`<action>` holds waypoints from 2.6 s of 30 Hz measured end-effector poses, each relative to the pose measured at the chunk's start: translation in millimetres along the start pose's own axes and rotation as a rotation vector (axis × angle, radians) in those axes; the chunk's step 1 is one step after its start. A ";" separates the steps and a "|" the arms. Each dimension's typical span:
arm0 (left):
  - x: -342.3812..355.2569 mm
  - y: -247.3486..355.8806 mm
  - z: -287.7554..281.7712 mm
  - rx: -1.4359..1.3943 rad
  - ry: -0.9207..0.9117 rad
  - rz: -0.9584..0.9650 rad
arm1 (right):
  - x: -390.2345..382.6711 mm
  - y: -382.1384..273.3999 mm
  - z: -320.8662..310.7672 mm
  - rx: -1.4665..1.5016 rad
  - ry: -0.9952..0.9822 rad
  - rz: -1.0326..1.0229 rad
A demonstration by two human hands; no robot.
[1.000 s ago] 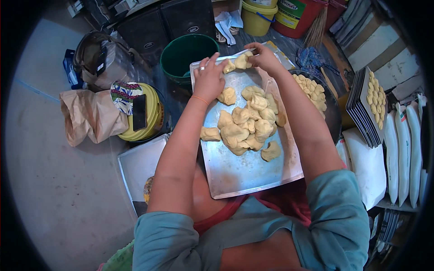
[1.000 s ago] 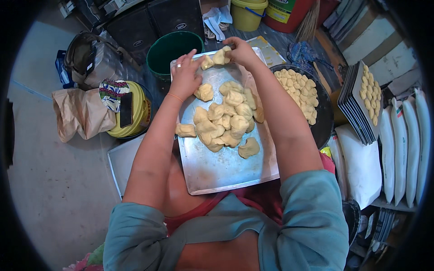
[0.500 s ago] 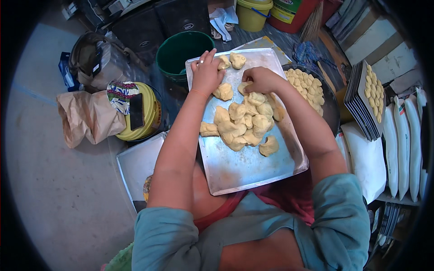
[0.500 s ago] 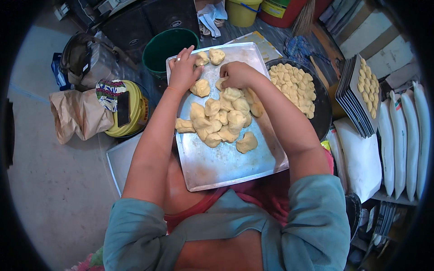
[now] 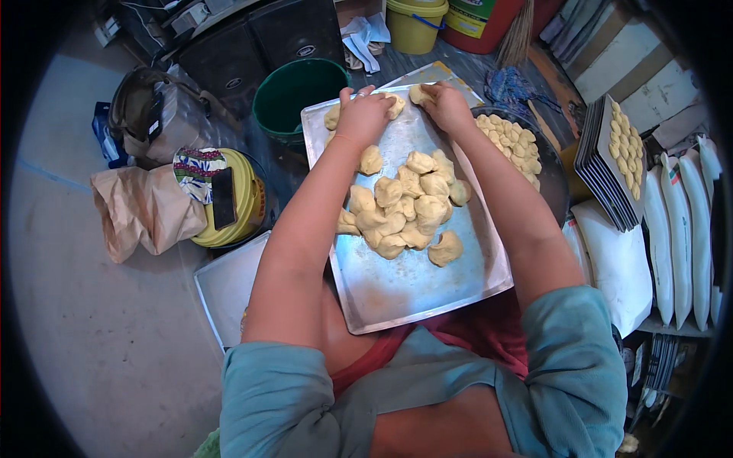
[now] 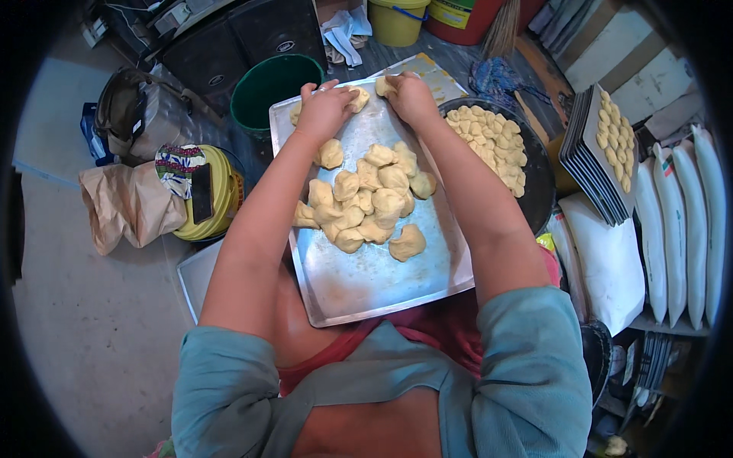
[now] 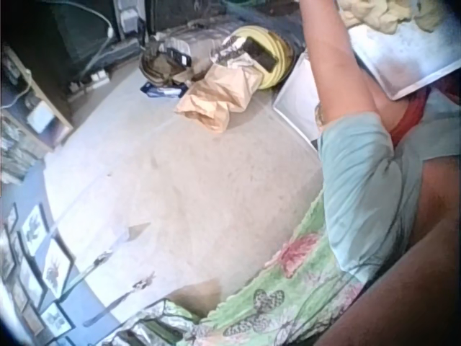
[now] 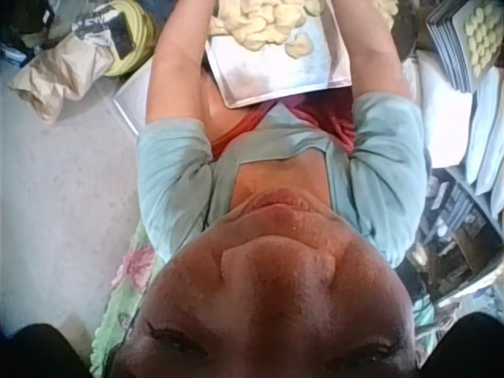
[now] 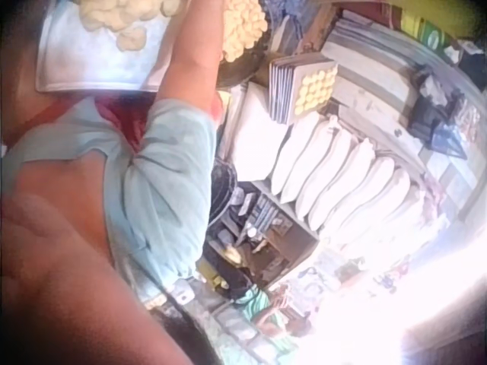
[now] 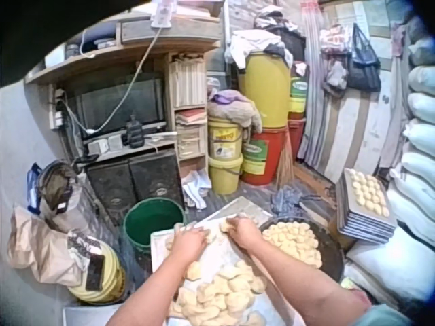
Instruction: The person organizes pieces of dough on a metal tray, wipes the tray with a cloth, and then gathers more dough from a large container to place it on the tray.
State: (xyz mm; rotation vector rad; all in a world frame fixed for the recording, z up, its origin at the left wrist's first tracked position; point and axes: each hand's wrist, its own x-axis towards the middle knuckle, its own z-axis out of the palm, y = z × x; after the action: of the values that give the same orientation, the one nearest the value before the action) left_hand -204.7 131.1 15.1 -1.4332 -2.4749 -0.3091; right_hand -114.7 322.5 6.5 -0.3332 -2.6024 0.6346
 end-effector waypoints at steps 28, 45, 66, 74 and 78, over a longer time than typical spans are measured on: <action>-113.8 -14.2 -27.8 -0.360 0.045 -0.433 | -60.9 -99.6 2.1 0.076 -0.285 -0.293; -63.3 28.9 -17.3 -0.073 0.000 -0.017 | -48.0 -31.8 -26.2 0.108 -0.248 0.059; -54.4 50.5 -14.6 -0.140 0.266 -0.167 | -48.8 -20.1 -39.1 -0.052 -0.102 -0.038; -78.9 26.4 -32.7 -0.121 -0.167 -0.208 | -56.8 -52.8 -23.8 -0.185 -0.408 -0.157; -89.0 26.5 -35.8 -0.126 0.057 -0.243 | -46.5 -44.9 -19.3 -0.047 -0.267 -0.147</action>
State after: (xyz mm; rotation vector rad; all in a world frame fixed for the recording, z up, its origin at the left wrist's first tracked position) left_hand -134.9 60.5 20.7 -1.1483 -2.6251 -0.5557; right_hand -70.7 275.6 27.0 -0.0734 -2.8665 0.6027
